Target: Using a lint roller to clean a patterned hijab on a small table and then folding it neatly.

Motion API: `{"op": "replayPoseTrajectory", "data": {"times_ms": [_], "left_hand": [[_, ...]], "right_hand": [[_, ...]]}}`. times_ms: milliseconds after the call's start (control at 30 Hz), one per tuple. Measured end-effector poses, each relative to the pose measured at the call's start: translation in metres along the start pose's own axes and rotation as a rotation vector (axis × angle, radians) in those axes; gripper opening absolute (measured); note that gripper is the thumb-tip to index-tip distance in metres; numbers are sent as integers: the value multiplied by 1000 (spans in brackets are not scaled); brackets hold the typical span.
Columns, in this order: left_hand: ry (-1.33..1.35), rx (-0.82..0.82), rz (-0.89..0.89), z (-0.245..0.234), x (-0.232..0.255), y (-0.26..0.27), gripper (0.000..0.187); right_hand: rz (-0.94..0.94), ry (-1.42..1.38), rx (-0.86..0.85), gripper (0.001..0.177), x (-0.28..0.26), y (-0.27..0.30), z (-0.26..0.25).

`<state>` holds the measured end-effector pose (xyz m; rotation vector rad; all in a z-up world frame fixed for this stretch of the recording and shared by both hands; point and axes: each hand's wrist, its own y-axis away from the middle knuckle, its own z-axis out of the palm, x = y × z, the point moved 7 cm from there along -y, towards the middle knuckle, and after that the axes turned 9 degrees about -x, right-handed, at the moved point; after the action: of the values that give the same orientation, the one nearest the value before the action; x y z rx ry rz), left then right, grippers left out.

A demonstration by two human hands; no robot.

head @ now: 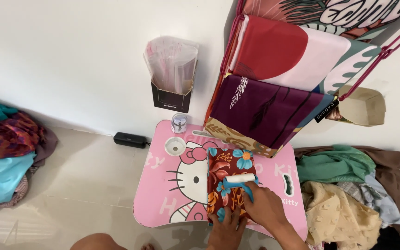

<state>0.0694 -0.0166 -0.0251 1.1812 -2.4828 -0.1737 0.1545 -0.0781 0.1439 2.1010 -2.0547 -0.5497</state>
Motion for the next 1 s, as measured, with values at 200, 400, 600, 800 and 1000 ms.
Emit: {"op": "replayPoseTrajectory", "data": {"times_ms": [200, 400, 600, 800, 1000], "left_hand": [[7, -83, -16, -14, 5, -1, 48], [-17, -119, -51, -19, 5, -2, 53], [90, -245, -43, -27, 10, 3, 62], [107, -347, -88, -36, 15, 5, 65], [94, -378, -72, -32, 16, 2, 64]], "right_hand": [[-85, -64, 131, 43, 3, -48, 0], [-69, -169, 177, 38, 6, -64, -22], [4, -64, 127, 33, 23, 8, -17], [18, 23, 75, 36, 46, 11, 11], [-71, -25, 206, 37, 45, -50, -1]]}}
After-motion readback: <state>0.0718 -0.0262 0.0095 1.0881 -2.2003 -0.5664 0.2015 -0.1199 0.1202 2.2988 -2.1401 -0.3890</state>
